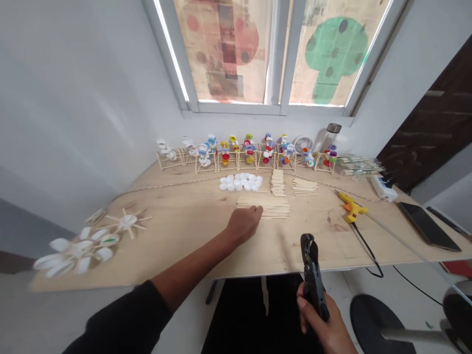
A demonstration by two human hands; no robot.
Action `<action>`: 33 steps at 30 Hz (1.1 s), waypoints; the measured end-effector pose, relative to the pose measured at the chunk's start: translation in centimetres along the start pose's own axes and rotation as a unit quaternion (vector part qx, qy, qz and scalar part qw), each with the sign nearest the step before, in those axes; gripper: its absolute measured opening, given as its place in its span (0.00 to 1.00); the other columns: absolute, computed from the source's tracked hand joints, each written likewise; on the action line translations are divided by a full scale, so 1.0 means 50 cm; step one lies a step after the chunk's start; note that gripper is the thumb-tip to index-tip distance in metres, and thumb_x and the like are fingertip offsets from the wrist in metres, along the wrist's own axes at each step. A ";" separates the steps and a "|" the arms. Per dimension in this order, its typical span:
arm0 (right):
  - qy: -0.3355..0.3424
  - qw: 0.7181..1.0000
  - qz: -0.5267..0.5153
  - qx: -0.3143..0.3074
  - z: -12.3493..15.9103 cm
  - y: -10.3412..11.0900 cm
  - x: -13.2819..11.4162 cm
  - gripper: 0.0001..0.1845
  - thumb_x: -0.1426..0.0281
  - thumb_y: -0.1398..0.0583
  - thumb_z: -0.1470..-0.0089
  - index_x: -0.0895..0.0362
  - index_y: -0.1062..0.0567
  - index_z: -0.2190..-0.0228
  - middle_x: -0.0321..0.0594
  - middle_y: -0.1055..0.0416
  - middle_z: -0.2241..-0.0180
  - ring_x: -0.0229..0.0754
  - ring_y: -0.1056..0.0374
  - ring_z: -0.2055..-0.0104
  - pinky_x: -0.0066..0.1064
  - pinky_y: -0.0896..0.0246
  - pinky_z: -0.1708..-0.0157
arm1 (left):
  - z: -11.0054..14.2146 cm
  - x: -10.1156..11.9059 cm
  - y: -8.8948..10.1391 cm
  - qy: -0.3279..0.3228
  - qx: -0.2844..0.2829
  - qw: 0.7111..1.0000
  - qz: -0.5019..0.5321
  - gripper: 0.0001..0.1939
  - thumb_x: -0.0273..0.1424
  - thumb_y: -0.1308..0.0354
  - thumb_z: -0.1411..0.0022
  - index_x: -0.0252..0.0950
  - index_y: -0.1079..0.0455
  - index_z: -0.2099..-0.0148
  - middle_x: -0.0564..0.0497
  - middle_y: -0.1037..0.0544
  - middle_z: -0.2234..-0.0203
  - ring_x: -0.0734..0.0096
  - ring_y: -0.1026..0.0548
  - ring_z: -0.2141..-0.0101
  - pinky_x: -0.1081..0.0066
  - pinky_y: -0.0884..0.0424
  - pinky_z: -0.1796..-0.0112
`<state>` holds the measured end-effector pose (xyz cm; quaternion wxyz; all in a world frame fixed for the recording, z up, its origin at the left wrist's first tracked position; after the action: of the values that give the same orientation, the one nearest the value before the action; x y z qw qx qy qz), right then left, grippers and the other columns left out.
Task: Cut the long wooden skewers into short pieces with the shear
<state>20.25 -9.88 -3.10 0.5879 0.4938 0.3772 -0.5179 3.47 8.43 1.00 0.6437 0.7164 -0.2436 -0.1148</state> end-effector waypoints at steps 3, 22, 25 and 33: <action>0.000 1.000 0.011 0.010 -0.003 0.007 -0.021 0.21 0.51 0.47 0.50 0.57 0.33 0.68 0.29 0.41 0.84 0.38 0.41 0.81 0.28 0.45 0.78 | 0.022 -0.006 0.024 0.038 0.044 0.997 0.053 0.08 0.27 0.59 0.40 0.35 0.39 0.66 0.49 0.29 0.73 0.69 0.31 0.72 0.71 0.37 0.72; 0.014 1.000 0.008 0.006 -0.040 -0.002 -0.018 0.21 0.52 0.45 0.50 0.58 0.32 0.68 0.31 0.39 0.83 0.37 0.39 0.80 0.28 0.43 0.78 | 0.098 0.025 -0.067 0.114 0.172 0.819 0.536 0.09 0.35 0.59 0.36 0.38 0.41 0.61 0.54 0.34 0.75 0.72 0.33 0.70 0.69 0.36 0.63; 0.006 1.000 0.017 0.004 -0.041 -0.002 -0.026 0.21 0.52 0.45 0.50 0.58 0.32 0.68 0.32 0.38 0.82 0.38 0.38 0.80 0.28 0.42 0.77 | 0.096 0.022 -0.069 0.132 0.164 0.810 0.548 0.09 0.35 0.58 0.37 0.38 0.41 0.61 0.54 0.33 0.76 0.72 0.33 0.71 0.68 0.36 0.64; -0.005 0.999 0.035 -0.039 -0.048 0.001 -0.026 0.18 0.55 0.46 0.48 0.58 0.33 0.66 0.32 0.38 0.81 0.39 0.38 0.77 0.29 0.42 0.74 | 0.096 0.019 -0.055 0.136 0.176 0.783 0.581 0.06 0.34 0.56 0.39 0.37 0.41 0.63 0.52 0.32 0.75 0.71 0.32 0.70 0.68 0.35 0.64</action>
<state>20.24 -7.24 -2.38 0.6265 0.4806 0.3764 -0.4846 2.53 3.94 -2.26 0.4772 0.5482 -0.5397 0.4249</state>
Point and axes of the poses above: each hand's wrist, its own z-axis away from the middle knuckle, its own y-axis out of the back of the hand, x = y × z, the point moved 3 cm from there along -z, towards the middle knuckle
